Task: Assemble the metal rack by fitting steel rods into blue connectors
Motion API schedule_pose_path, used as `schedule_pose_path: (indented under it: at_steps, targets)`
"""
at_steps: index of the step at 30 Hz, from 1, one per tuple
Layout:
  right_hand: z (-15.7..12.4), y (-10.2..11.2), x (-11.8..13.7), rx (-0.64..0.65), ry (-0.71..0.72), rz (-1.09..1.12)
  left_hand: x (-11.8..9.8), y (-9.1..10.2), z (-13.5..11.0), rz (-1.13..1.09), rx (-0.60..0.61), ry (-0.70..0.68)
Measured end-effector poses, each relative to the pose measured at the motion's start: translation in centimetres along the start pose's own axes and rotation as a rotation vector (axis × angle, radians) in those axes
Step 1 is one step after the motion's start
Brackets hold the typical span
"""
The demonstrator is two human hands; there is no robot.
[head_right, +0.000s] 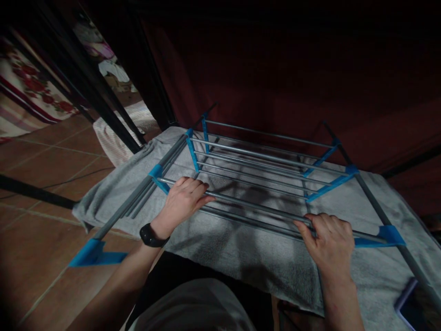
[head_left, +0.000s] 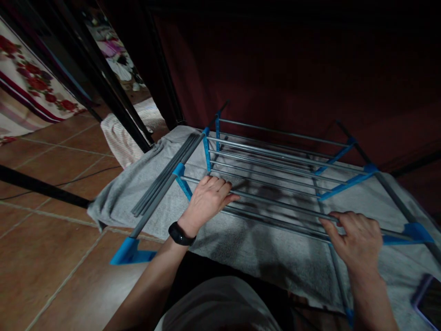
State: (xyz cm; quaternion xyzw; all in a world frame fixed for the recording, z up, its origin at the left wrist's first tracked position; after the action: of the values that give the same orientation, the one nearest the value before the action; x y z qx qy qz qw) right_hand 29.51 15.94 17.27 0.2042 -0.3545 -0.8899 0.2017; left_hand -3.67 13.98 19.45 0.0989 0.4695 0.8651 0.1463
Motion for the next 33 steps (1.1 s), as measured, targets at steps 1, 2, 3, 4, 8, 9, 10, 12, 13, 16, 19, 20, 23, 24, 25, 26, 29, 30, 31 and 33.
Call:
schedule_pose_path:
  at_steps: [1, 2, 3, 4, 8, 9, 10, 12, 13, 16, 19, 20, 23, 24, 25, 26, 29, 30, 31, 33]
  targets:
    - [0.01, -0.04, -0.03, -0.002, 0.004, 0.006, 0.09, -0.04, 0.00, 0.011, -0.004, 0.001]
    - [0.03, -0.06, -0.03, -0.003, 0.008, 0.013, 0.13, -0.06, 0.00, 0.025, -0.009, -0.003]
    - [0.07, -0.07, -0.02, -0.005, 0.013, 0.021, 0.10, -0.08, 0.02, 0.040, -0.012, -0.011]
    - [0.11, -0.03, -0.01, -0.010, 0.016, 0.027, 0.06, -0.09, 0.04, 0.055, -0.014, -0.019]
    - [0.27, 0.08, 0.06, -0.013, 0.032, 0.041, -0.13, -0.06, 0.15, 0.080, -0.015, -0.039]
    - [0.29, 0.06, 0.07, -0.009, 0.035, 0.041, -0.16, -0.03, 0.17, 0.082, -0.014, -0.041]
    - [0.31, 0.03, 0.07, -0.004, 0.038, 0.041, -0.18, -0.01, 0.19, 0.082, -0.015, -0.042]
    - [0.30, -0.03, 0.03, 0.003, 0.040, 0.039, -0.21, 0.03, 0.23, 0.077, -0.015, -0.045]
    - [0.29, -0.07, 0.01, 0.007, 0.042, 0.040, -0.22, 0.03, 0.25, 0.073, -0.014, -0.046]
    - [0.29, -0.08, -0.01, 0.006, 0.049, 0.040, -0.20, 0.03, 0.32, 0.066, -0.011, -0.044]
    - [0.36, 0.01, 0.07, -0.001, 0.060, 0.035, -0.19, -0.05, 0.34, 0.070, -0.002, -0.042]
    - [0.38, 0.04, 0.10, -0.003, 0.062, 0.034, -0.19, -0.07, 0.33, 0.073, -0.002, -0.042]
    - [0.37, 0.08, 0.12, -0.005, 0.056, 0.033, -0.07, -0.10, 0.26, 0.068, -0.005, -0.036]
    - [0.36, 0.09, 0.11, -0.006, 0.050, 0.034, -0.03, -0.12, 0.22, 0.059, -0.006, -0.036]
    - [0.34, 0.10, 0.08, -0.007, 0.041, 0.036, -0.01, -0.14, 0.19, 0.051, -0.006, -0.036]
    - [0.32, 0.11, 0.06, -0.007, 0.031, 0.040, 0.00, -0.14, 0.15, 0.043, -0.008, -0.038]
    - [0.35, 0.13, 0.03, 0.003, 0.000, 0.058, 0.02, -0.09, 0.02, 0.032, -0.016, -0.044]
    - [0.40, 0.13, 0.07, 0.011, -0.008, 0.064, 0.09, -0.03, -0.02, 0.030, -0.021, -0.040]
    - [0.46, 0.13, 0.11, 0.019, -0.015, 0.069, 0.21, 0.03, -0.07, 0.031, -0.026, -0.034]
    - [0.59, 0.20, 0.17, 0.027, -0.028, 0.070, 0.61, 0.24, -0.20, 0.043, -0.044, -0.010]
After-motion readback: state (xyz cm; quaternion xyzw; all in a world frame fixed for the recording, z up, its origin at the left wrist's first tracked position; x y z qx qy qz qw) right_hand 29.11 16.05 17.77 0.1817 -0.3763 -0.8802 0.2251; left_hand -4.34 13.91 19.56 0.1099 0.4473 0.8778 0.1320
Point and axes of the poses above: each hand's wrist, its own z-axis towards the middle knuckle, its own y-axis out of the back of the hand, x = y × z, the point moved 10 cm from there along z, towards the middle knuckle, and after that the axes turned 3 degrees about y, right-handed, at the moved point
